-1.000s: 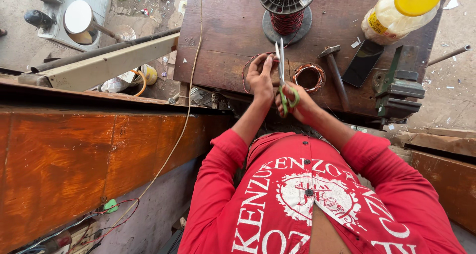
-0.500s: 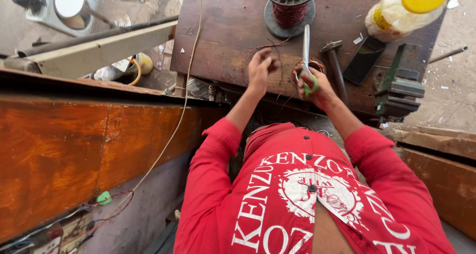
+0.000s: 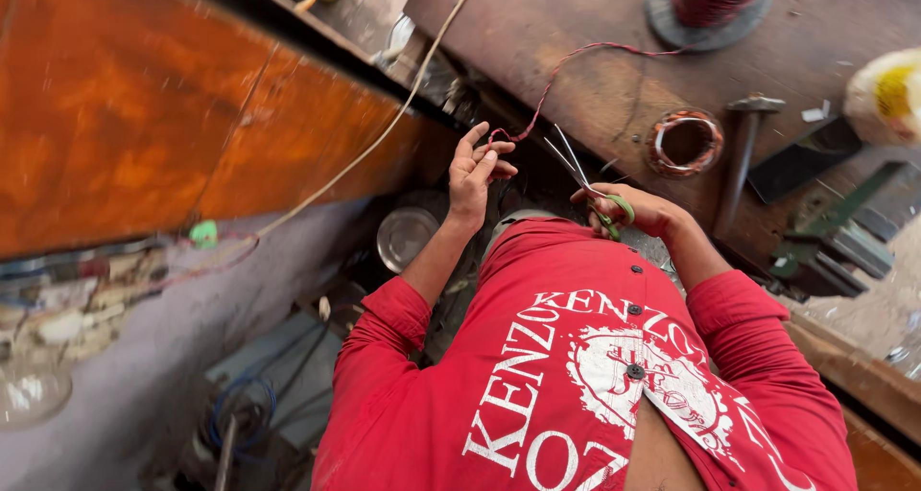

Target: The person cuts a length of red wire from a spool using scissors, then strips the insulation from the ends. They insert a white plastic tube into the wire ends and secure it by wrapping copper wire around the tube and wire. The person repeats this process for a second wire segment.

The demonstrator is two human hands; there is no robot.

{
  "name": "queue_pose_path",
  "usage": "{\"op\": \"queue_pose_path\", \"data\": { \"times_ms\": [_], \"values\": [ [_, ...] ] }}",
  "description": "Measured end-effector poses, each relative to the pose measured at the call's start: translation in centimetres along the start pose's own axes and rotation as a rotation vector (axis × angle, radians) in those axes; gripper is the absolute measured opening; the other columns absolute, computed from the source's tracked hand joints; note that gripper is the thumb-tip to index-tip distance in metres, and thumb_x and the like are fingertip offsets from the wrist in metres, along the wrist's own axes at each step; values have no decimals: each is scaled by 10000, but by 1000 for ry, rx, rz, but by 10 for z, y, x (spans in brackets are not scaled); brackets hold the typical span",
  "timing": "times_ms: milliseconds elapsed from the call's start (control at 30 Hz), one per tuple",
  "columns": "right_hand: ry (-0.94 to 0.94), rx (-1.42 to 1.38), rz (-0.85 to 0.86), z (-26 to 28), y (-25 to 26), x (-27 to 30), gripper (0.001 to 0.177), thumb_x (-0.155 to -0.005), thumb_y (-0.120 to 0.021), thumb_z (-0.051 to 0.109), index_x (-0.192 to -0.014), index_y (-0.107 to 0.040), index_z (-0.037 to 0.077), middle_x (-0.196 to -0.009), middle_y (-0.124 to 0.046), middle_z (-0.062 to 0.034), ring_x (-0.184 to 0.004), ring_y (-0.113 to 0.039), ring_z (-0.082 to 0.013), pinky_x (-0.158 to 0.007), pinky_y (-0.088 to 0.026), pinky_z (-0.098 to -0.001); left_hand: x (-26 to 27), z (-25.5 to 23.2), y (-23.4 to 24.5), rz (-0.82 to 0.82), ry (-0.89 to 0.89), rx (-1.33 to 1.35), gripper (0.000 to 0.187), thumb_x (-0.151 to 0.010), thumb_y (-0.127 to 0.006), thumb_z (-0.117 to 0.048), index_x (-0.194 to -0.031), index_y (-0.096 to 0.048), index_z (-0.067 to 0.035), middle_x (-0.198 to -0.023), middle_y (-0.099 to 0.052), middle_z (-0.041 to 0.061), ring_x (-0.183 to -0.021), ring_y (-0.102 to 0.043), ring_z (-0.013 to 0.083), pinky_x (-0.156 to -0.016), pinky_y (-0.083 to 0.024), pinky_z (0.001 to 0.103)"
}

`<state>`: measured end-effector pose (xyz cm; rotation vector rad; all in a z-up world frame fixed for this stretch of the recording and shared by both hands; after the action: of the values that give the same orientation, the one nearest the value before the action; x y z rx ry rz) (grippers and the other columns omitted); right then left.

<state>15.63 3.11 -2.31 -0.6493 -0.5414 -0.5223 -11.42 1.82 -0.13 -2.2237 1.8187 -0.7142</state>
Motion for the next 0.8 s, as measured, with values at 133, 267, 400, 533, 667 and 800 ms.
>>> {"op": "queue_pose_path", "data": {
  "times_ms": [133,267,400,533,667,800],
  "values": [
    [-7,52,120,9,-23,-32,986,-734,-756,622,-1455,-484,7,-773,-653,-51,-687,-641,-140,-604,-523,-292,31,-10,27,-121,-19,49,464,-1057,-517,-80,-1507,-416,-29,-1201,-724,138,-866,-733,175,-785,-581,313],
    [-76,95,6,9,-34,-63,770,-859,-680,490,-1458,-485,48,-813,-679,-36,-690,-640,-134,-606,-525,-290,60,-11,48,-191,-14,108,449,-1045,-531,-76,-1485,-451,-37,-1201,-722,135,-879,-731,190,-808,-573,330],
    [-83,75,-166,7,-32,-84,634,-903,-692,399,-1423,-549,64,-807,-678,-50,-634,-632,-141,-570,-513,-282,85,-2,75,-234,8,138,430,-1037,-539,-75,-1462,-491,-29,-1182,-724,149,-881,-730,205,-814,-569,342],
    [-68,71,-250,10,-23,-88,596,-899,-753,391,-1337,-605,15,-771,-635,-48,-571,-604,-133,-515,-484,-278,97,24,113,-254,50,139,444,-1016,-537,-71,-1456,-497,-32,-1146,-723,163,-870,-731,209,-806,-566,345],
    [-10,99,-292,19,-21,-86,661,-822,-828,348,-1358,-603,33,-756,-606,-34,-556,-580,-122,-473,-439,-276,96,69,164,-229,291,-83,429,-990,-497,-66,-1415,-531,-20,-1134,-730,176,-888,-728,236,-800,-569,352],
    [10,158,-318,31,-17,-74,742,-793,-861,328,-1412,-583,29,-747,-605,-41,-562,-572,-115,-467,-431,-271,64,95,188,-204,337,-871,452,-897,-606,-149,-1335,-606,-40,-1221,-705,178,-1105,-665,307,-935,-519,396]
  ]
}}
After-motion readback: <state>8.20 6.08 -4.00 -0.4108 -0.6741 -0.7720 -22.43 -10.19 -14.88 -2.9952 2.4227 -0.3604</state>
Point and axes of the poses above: each hand's wrist, its own x-axis away from the middle knuckle, its own y-axis out of the back of the hand, z = x × y, the point moved 6 cm from there along -x, towards the middle knuckle
